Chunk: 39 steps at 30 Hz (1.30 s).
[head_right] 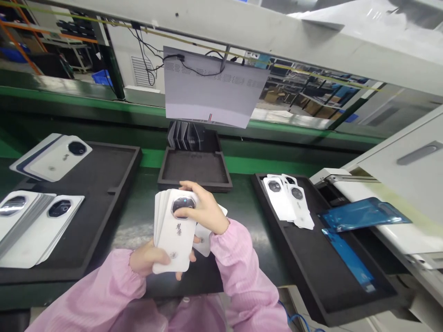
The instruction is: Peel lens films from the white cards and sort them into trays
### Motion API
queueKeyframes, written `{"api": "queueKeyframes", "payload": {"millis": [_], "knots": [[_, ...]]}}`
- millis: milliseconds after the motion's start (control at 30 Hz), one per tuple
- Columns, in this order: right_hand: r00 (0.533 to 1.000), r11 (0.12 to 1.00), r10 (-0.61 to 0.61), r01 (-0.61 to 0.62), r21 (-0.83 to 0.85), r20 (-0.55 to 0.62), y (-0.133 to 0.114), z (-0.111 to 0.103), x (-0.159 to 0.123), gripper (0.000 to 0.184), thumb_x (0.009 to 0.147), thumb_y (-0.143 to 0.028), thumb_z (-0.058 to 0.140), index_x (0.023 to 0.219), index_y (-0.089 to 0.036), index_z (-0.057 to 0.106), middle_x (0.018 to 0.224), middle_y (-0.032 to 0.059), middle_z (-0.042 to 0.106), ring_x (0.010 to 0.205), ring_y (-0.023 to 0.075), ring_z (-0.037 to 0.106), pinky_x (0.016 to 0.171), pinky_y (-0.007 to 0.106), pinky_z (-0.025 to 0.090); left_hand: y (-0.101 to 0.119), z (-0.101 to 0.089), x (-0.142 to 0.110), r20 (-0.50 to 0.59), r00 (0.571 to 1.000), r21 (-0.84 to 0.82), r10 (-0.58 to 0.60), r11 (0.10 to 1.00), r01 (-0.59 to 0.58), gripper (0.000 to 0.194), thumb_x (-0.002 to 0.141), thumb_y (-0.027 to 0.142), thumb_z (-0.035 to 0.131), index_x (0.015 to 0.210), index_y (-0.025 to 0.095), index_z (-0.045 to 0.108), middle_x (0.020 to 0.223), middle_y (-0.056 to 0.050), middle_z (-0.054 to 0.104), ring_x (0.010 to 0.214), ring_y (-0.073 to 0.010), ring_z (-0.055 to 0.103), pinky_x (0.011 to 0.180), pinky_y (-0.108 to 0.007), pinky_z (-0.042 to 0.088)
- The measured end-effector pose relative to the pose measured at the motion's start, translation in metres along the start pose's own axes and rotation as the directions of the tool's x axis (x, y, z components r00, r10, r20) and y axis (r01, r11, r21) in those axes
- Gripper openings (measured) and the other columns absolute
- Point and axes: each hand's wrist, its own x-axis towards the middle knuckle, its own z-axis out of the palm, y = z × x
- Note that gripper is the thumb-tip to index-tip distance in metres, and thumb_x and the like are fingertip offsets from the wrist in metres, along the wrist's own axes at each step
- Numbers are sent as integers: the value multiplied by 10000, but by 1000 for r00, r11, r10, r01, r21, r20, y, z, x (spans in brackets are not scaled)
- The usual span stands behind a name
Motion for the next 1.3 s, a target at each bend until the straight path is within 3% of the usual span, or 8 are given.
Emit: {"api": "queueKeyframes", "payload": {"millis": [67, 133, 300, 633, 1000, 1100, 1167, 1300], "knots": [[999, 997, 5, -1, 77, -53, 4, 0, -1, 254, 811, -320, 576, 1031, -207, 632, 1006, 53, 677, 922, 191, 635, 831, 334, 495, 0, -1, 0, 1, 1000, -17, -11, 1000, 11, 636, 550, 101, 565, 1185, 90, 563, 946, -135, 694, 596, -215, 665, 563, -315, 515], [985, 992, -49, 66, 104, -165, 8, 0, -3, 247, 885, -314, 458, 1017, -209, 639, 1050, 70, 665, 964, 192, 626, 840, 346, 495, 0, -1, 1, -12, 1000, -18, -26, 1000, 26, 635, 552, 100, 560, 1186, 93, 564, 944, -133, 695, 600, -220, 665, 557, -315, 511], [911, 961, -276, 251, -120, -306, 7, -6, -17, 198, 727, -209, 694, 919, -234, 654, 1061, 63, 614, 1012, 213, 580, 881, 388, 471, 1, 1, 1, -94, 993, 49, -74, 996, 79, 614, 564, 122, 563, 1178, 130, 571, 962, -127, 694, 605, -216, 664, 577, -315, 496], [952, 993, -119, 113, -39, -281, 9, -19, -27, 122, 701, -153, 711, 780, -220, 646, 890, 34, 589, 868, 182, 586, 785, 349, 484, 1, 2, 3, -166, 975, 333, -145, 923, 194, 559, 655, 125, 545, 1206, 224, 542, 1086, -80, 629, 703, -185, 640, 722, -363, 491], [959, 996, -91, 91, -12, -267, 10, -27, -28, 131, 690, -189, 723, 774, -216, 627, 861, 33, 595, 831, 182, 583, 720, 333, 488, 6, 6, 6, -219, 963, 428, -160, 871, 242, 486, 673, 117, 532, 1147, 216, 579, 1096, -81, 622, 695, -171, 624, 715, -355, 496], [949, 995, -101, 98, -25, -299, 15, -23, -28, 221, 681, -223, 734, 866, -229, 613, 987, 50, 576, 946, 203, 570, 776, 347, 489, 4, 3, 6, -187, 970, 367, -155, 905, 215, 509, 674, 150, 570, 1179, 222, 562, 1102, -90, 624, 699, -183, 635, 708, -359, 494], [942, 998, -49, 60, 22, -333, 21, -16, -29, 467, 637, -245, 766, 1052, -256, 552, 1161, 73, 520, 1073, 230, 531, 844, 375, 482, 3, 2, 5, -170, 977, 319, -130, 931, 179, 528, 685, 176, 600, 1208, 223, 543, 1114, -103, 627, 708, -193, 645, 714, -368, 495], [972, 940, 128, -55, 338, -199, 32, 4, -28, 747, 619, -264, 763, 1252, -271, 366, 1166, 89, 533, 1017, 222, 583, 829, 385, 511, 2, 1, 4, -175, 981, 257, -82, 958, 126, 520, 717, 244, 644, 1225, 213, 538, 1138, -130, 629, 703, -199, 662, 710, -370, 503]]}}
